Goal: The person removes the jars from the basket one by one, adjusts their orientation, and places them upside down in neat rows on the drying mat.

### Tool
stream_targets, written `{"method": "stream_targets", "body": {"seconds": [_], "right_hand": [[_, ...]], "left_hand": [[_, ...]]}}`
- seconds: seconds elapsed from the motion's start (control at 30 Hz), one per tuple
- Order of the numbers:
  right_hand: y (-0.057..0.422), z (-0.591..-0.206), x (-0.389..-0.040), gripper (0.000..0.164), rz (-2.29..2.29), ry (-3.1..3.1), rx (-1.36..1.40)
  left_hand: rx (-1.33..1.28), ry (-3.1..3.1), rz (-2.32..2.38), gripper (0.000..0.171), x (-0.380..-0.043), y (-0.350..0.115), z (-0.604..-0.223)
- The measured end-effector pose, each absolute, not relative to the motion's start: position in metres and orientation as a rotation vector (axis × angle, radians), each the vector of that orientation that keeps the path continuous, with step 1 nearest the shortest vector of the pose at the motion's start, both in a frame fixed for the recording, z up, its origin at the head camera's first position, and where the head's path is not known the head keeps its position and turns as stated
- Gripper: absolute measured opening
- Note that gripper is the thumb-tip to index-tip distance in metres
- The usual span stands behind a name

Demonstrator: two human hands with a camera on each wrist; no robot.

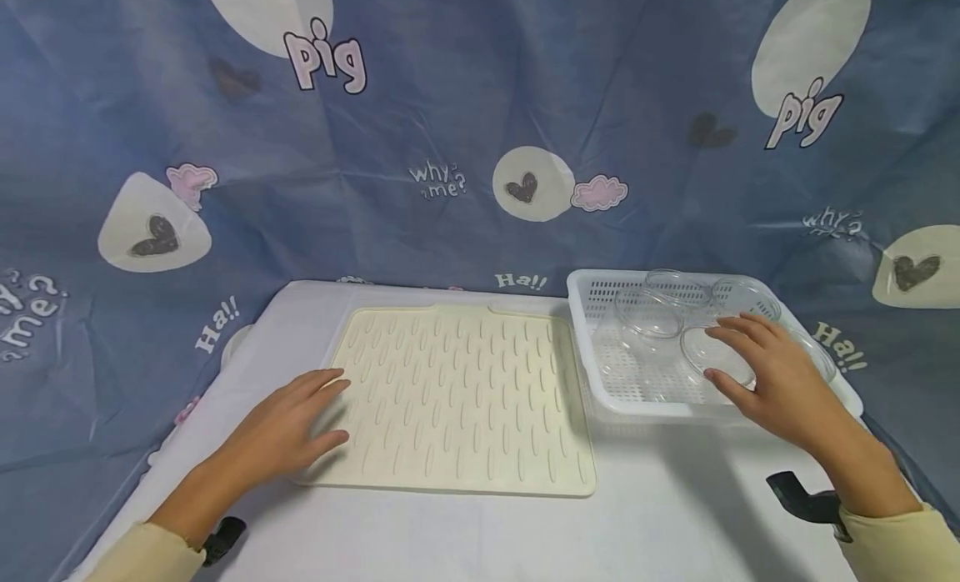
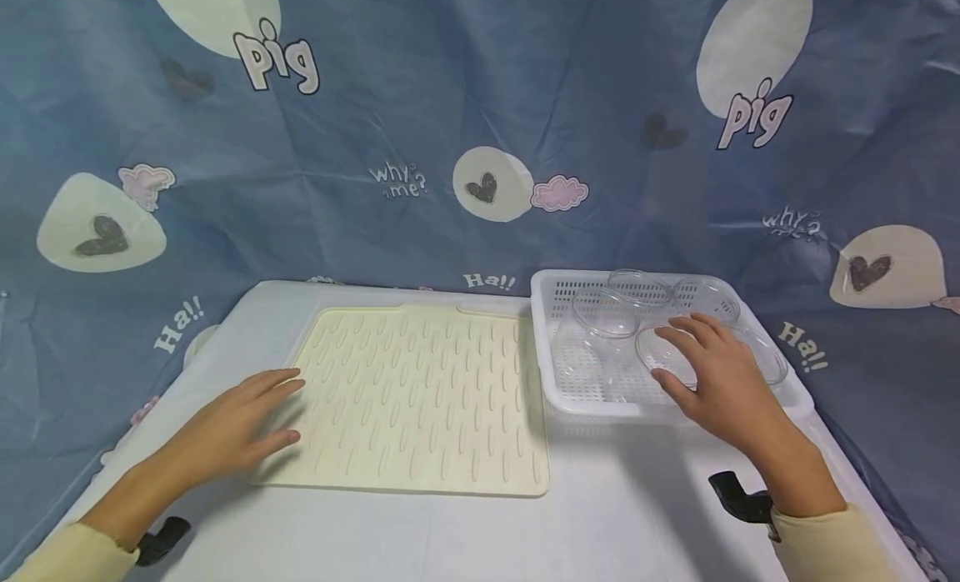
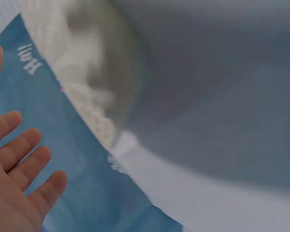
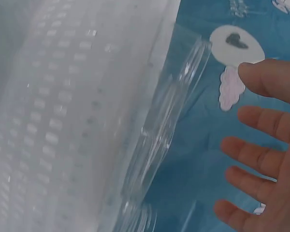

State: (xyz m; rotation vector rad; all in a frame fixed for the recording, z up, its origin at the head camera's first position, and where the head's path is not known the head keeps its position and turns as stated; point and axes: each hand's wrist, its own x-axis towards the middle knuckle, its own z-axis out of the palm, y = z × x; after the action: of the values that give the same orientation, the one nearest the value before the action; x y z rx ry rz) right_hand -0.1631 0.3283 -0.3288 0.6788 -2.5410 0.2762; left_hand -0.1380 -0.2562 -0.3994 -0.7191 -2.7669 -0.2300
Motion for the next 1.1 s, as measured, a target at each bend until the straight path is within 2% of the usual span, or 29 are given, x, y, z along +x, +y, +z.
{"method": "stream_targets", "body": {"seconds": [0.47, 0.7, 0.93, 1.1], "right_hand": [[0.361, -0.334, -0.170, 0.057, 0.385, -2.587, 0.618], [0.362, -0.341, -0.174, 0.075, 0.470, -2.747, 0.507], [0.359, -0.342, -0.185, 0.088, 0.372, -2.738, 0.598], [0.357, -0.339, -0.191, 0.103, 0.244, -2.980, 0.464]], "left_hand": [[-0.709, -2.902, -0.255, 0.066, -0.131, -0.267, -0.424], [-0.673, -3.088, -0.347, 0.071, -0.125, -0.262, -0.425], [-0.675, -3.127, -0.374, 0.080, -0.124, -0.263, -0.428], [-0.664, -3.155, -0.404, 0.084, -0.126, -0.260, -0.425]]}}
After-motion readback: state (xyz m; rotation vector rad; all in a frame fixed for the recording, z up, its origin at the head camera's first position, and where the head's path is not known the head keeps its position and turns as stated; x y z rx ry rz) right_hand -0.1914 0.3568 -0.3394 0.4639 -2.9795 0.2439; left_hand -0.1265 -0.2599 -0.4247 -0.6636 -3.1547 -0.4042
